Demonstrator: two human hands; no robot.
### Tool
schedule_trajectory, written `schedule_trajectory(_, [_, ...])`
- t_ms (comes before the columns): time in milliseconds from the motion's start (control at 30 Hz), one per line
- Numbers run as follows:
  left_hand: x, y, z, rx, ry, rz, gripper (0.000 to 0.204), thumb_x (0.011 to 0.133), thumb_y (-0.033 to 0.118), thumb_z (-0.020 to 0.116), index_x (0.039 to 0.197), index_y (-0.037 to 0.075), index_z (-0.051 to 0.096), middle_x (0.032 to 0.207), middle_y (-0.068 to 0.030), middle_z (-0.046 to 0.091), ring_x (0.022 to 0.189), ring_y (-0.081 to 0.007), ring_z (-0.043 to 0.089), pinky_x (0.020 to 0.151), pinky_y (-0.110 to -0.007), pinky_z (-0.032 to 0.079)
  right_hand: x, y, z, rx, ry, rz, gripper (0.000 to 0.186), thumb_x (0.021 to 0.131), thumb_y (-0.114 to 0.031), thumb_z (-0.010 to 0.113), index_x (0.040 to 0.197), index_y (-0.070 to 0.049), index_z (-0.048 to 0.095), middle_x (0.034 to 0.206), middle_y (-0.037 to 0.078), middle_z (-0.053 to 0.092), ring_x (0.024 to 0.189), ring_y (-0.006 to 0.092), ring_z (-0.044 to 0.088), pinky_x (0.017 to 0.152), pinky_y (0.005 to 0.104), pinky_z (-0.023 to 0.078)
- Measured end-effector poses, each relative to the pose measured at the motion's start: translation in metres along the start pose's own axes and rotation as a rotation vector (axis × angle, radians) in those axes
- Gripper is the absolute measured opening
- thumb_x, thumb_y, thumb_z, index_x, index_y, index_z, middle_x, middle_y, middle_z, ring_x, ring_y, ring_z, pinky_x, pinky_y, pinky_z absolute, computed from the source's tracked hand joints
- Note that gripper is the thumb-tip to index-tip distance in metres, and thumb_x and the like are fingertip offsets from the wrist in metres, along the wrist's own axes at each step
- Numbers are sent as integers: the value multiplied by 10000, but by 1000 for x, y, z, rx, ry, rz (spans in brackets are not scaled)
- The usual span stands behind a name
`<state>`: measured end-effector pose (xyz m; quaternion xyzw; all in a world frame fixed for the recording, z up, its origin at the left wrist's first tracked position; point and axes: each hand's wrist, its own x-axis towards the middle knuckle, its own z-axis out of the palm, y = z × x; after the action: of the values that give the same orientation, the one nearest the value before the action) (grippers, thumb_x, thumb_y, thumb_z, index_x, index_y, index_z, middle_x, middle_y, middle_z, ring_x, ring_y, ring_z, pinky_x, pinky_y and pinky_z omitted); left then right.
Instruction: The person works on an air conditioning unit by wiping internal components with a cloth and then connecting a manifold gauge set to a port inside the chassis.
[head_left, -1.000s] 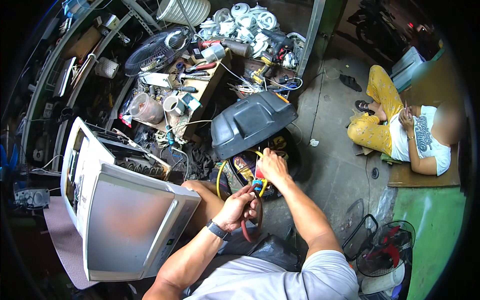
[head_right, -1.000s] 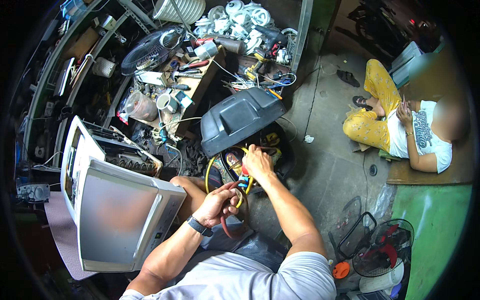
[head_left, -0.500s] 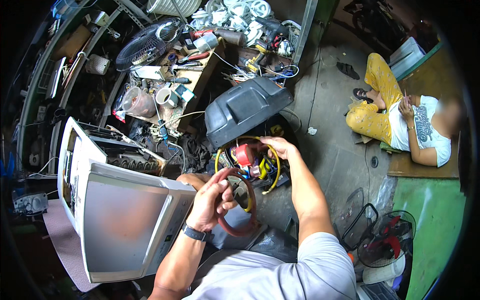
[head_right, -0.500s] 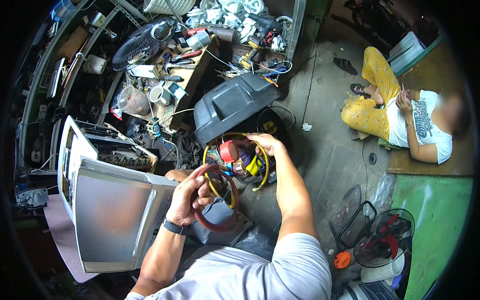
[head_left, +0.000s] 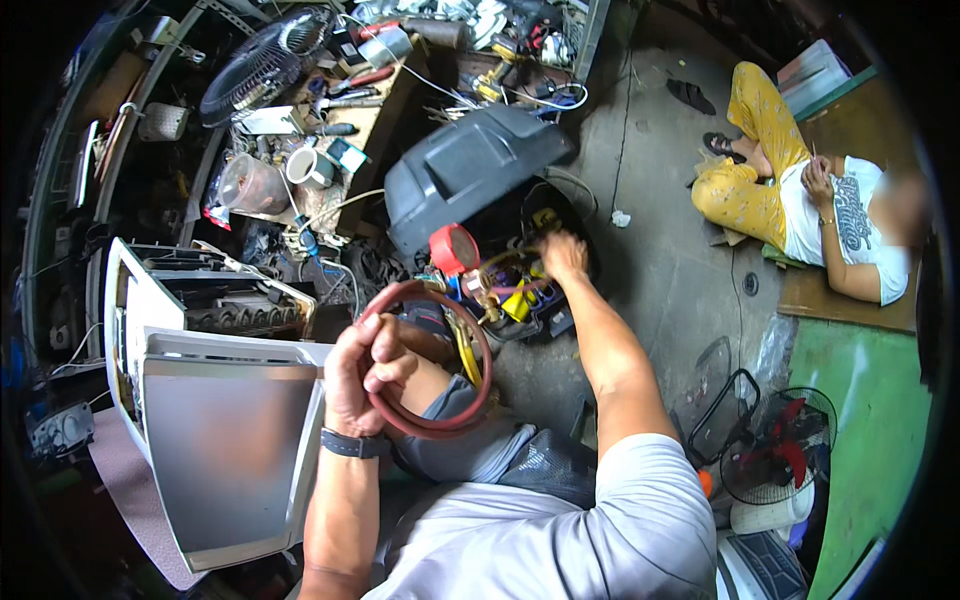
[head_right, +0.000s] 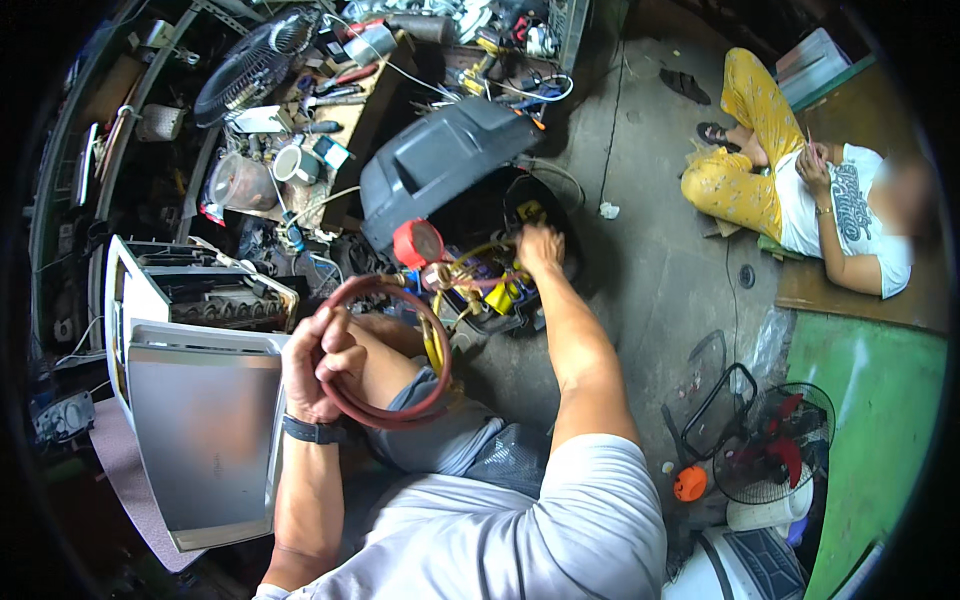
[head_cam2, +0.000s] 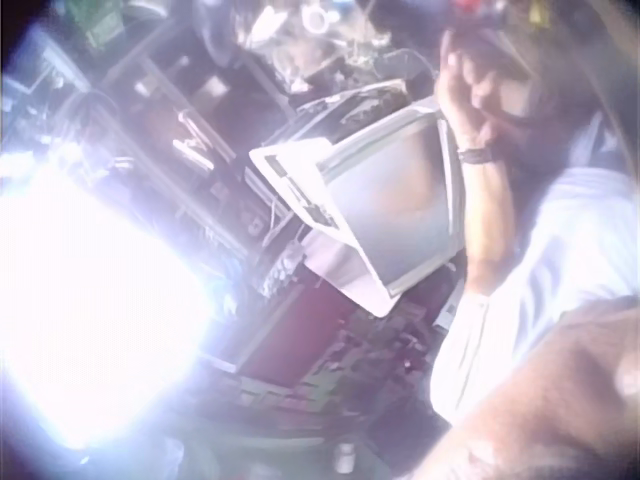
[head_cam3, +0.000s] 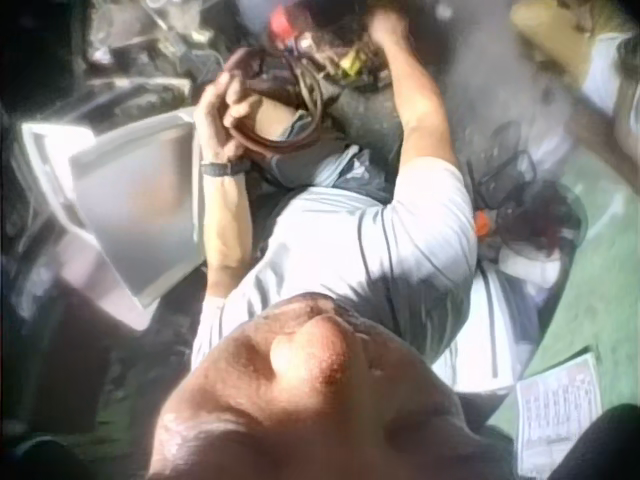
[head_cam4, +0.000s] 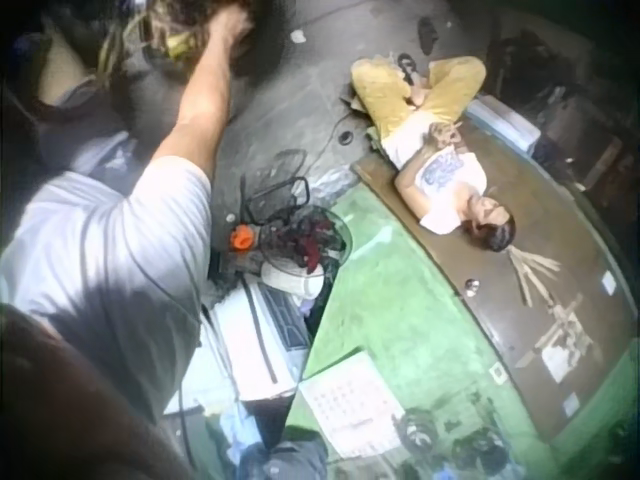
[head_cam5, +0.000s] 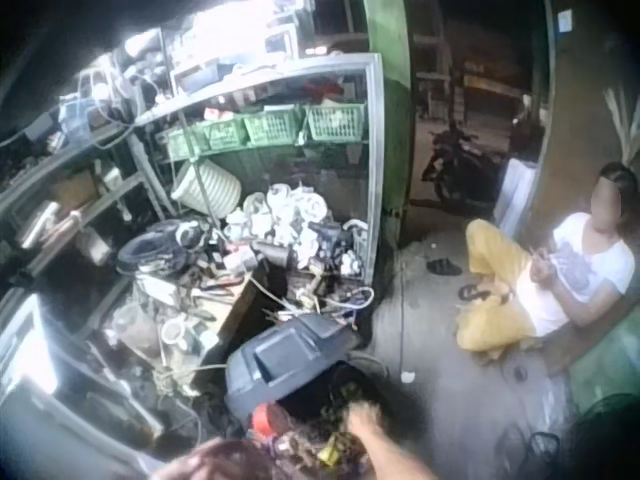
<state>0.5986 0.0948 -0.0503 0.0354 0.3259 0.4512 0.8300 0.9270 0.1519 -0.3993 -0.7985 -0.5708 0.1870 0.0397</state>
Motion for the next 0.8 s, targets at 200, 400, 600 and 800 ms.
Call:
schedule_trajectory(200, [6,15,2,-6,-4,35,271,1084,108,443,1249,-101,492,701,-28,441,430,-63,314,472,-216,387,-72,-24,12,695,728,384,262,1001,-246,636,1080,-15,540,1110,214,544,1074,394,518,945,498,419])
schedule_trajectory(400, [10,12,2,114,33,24,524,1034,127,524,1508,-61,404,705,-26,471,434,-62,298,443,-206,327,-184,-95,203,1197,-967,497,388,955,-259,654,1305,-93,624,1154,95,697,1089,254,635,941,401,506])
schedule_trajectory(600, [13,9,2,123,30,9,622,1007,81,520,1554,-92,282,696,-40,485,410,-63,296,410,-199,342,-148,-143,309,931,-626,603,633,965,-336,670,1528,-125,470,1522,202,520,1390,347,510,1146,419,414])
schedule_trajectory(800, [4,-3,13,235,132,-118,677,966,158,610,1580,49,346,670,-3,430,425,-68,256,426,-216,292,-153,-133,284,775,-312,462,342,897,-285,740,1174,-95,673,1214,163,702,1151,367,653,984,449,518])
